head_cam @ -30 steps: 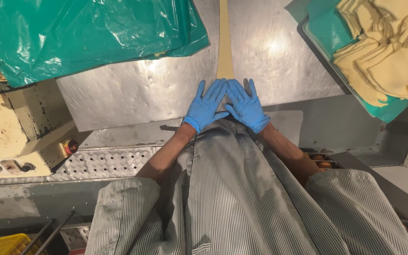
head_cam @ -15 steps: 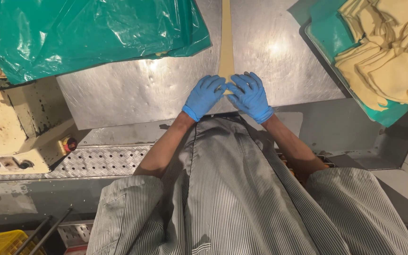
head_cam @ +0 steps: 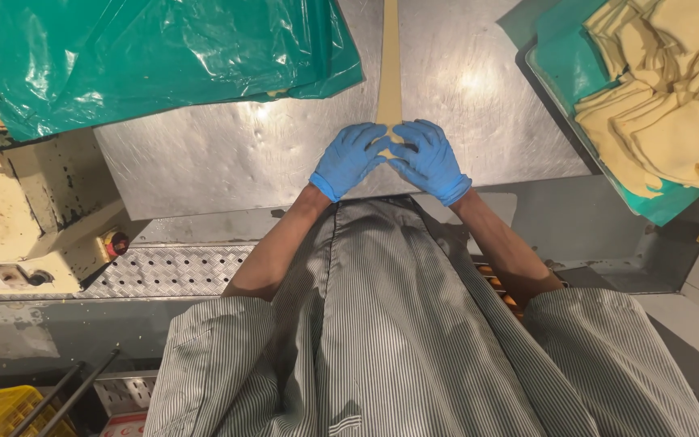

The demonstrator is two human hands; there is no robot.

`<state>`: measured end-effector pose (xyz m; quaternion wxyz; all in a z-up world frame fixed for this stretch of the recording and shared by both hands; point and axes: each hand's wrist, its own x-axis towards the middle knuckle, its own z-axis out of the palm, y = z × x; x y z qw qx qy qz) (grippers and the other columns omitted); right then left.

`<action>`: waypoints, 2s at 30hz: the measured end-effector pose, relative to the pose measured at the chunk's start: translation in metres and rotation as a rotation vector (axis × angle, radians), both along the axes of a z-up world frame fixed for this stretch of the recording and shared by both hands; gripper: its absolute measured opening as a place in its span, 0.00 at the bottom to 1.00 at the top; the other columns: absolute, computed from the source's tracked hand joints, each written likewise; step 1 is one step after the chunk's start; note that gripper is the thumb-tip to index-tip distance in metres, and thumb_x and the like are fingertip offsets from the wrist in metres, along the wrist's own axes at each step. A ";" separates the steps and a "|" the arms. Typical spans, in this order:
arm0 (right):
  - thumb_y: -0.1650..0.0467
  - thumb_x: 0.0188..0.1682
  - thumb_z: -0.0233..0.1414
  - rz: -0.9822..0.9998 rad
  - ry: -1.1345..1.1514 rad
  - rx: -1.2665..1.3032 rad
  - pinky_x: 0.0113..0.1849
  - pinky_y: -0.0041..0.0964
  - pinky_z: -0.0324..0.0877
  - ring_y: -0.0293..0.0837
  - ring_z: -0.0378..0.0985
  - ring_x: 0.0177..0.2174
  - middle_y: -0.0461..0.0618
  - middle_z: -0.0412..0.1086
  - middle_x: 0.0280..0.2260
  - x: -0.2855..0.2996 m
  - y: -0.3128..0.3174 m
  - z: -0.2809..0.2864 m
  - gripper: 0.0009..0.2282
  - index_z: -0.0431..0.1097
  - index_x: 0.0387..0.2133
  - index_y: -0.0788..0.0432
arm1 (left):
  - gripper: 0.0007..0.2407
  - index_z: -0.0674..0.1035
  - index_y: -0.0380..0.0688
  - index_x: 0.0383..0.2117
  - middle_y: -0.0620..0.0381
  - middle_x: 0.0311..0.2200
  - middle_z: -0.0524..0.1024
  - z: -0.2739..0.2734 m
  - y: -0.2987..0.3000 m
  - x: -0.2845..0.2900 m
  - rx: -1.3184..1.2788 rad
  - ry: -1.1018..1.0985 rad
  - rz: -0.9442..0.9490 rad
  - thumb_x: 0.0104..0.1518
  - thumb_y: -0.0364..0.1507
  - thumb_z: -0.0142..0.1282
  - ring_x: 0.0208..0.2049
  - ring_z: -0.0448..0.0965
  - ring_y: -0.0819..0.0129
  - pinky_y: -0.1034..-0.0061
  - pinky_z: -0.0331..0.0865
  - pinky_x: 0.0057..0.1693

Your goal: The recorder is rolling pre-cut triangular dough pieces into croissant shapes in a bakery kitchen.

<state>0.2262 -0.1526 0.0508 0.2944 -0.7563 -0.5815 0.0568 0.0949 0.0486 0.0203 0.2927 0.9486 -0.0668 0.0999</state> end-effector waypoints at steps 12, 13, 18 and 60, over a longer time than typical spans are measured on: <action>0.67 0.48 0.64 -0.032 0.041 0.003 0.58 0.51 0.62 0.54 0.66 0.56 0.53 0.67 0.55 0.011 0.012 0.021 0.16 0.73 0.49 0.55 | 0.14 0.80 0.47 0.48 0.55 0.55 0.72 0.000 0.003 0.015 0.016 0.087 0.007 0.58 0.35 0.61 0.58 0.71 0.56 0.63 0.66 0.62; 0.67 0.48 0.64 -0.032 0.041 0.003 0.58 0.51 0.62 0.54 0.66 0.56 0.53 0.67 0.55 0.012 0.011 0.017 0.16 0.73 0.49 0.55 | 0.14 0.80 0.47 0.48 0.55 0.55 0.72 -0.002 0.003 0.016 0.016 0.087 0.007 0.58 0.35 0.61 0.58 0.71 0.56 0.63 0.66 0.62; 0.66 0.49 0.63 -0.017 0.068 0.006 0.59 0.52 0.61 0.55 0.66 0.57 0.54 0.67 0.55 0.020 0.012 0.010 0.17 0.71 0.50 0.55 | 0.21 0.78 0.40 0.55 0.49 0.56 0.71 0.011 0.007 0.025 -0.027 0.047 0.025 0.56 0.37 0.61 0.57 0.69 0.54 0.61 0.64 0.61; 0.70 0.46 0.65 0.081 0.944 -0.163 0.35 0.27 0.70 0.29 0.71 0.30 0.41 0.73 0.27 0.113 0.009 0.169 0.09 0.75 0.32 0.61 | 0.23 0.72 0.30 0.62 0.48 0.52 0.77 0.171 -0.054 0.047 -1.585 0.231 0.355 0.62 0.28 0.62 0.51 0.78 0.69 0.75 0.72 0.60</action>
